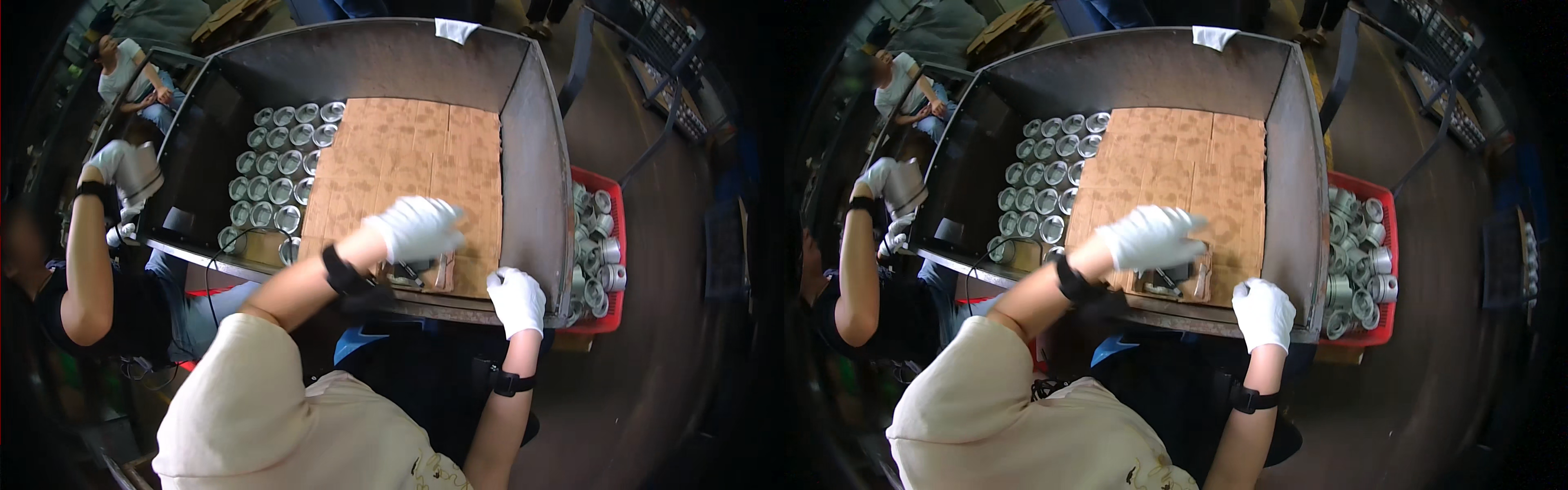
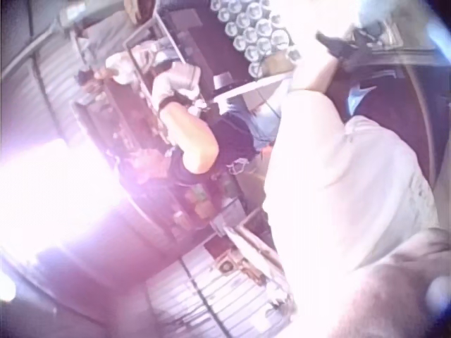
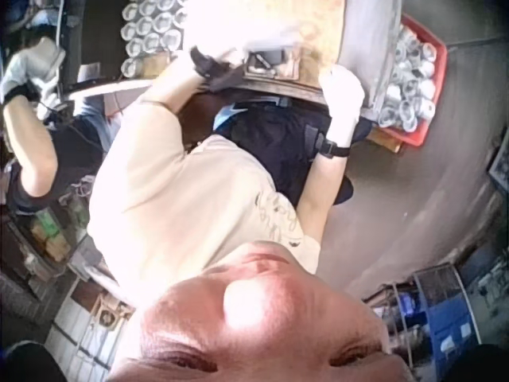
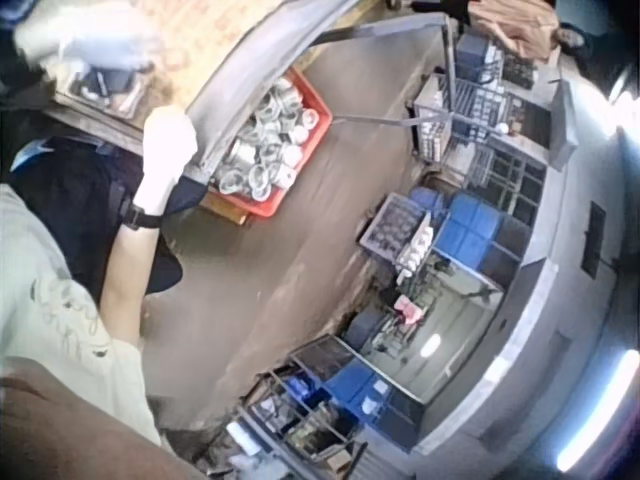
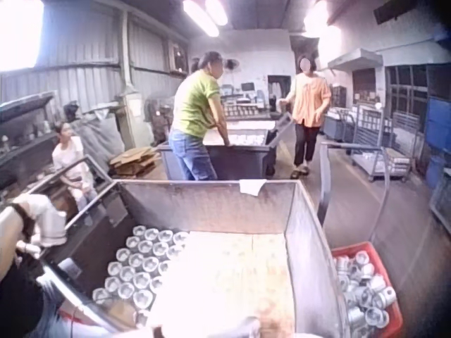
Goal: Inspecting and packing metal pistons into a storage bin.
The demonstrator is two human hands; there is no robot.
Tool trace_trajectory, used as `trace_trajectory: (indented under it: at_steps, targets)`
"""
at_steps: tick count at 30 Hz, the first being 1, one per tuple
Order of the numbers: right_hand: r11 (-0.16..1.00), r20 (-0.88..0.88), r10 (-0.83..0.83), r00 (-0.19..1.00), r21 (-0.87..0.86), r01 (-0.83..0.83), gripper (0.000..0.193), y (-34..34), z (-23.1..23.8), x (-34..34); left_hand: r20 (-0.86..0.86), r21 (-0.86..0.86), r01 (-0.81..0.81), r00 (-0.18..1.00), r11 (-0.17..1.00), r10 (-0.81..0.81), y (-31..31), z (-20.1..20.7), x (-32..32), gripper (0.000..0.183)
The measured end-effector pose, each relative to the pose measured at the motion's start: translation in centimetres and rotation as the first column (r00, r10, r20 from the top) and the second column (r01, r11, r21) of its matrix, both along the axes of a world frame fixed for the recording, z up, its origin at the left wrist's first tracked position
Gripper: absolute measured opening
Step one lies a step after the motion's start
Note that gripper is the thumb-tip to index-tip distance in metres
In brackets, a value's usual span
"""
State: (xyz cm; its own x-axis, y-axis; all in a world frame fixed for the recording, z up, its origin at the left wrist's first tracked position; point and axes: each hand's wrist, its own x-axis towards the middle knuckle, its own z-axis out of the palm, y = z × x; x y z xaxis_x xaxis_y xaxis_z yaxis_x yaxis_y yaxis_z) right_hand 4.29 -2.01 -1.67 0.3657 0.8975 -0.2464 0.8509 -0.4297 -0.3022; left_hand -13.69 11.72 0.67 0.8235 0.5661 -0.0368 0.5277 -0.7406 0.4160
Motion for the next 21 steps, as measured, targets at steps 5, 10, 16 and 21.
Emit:
trace_trajectory:
  at_steps: [5,10,16,21]
  targets:
    - [1.0,-0.012,0.002,1.0,0.03,-0.002,0.023,-0.1,0.3,-0.3,-0.306,-0.007,-0.214,0.93,0.977,0.202,7.3,-4.7,-6.6,0.039]
    - [0.999,0.007,0.026,1.0,0.041,-0.027,0.024,-0.4,0.0,-0.2,-0.581,-0.102,-0.036,0.814,0.994,-0.03,7.5,-11.2,-7.3,0.038]
    - [0.999,0.006,0.016,1.0,0.045,-0.016,0.025,-0.4,0.0,0.0,-0.418,-0.301,0.013,0.897,0.954,-0.144,3.0,-8.9,-3.6,0.038]
    - [0.997,0.019,0.033,0.999,0.064,-0.034,0.025,-0.4,-0.2,0.0,-0.515,-0.184,-0.108,0.857,0.977,-0.002,6.0,-13.5,-3.2,0.03]
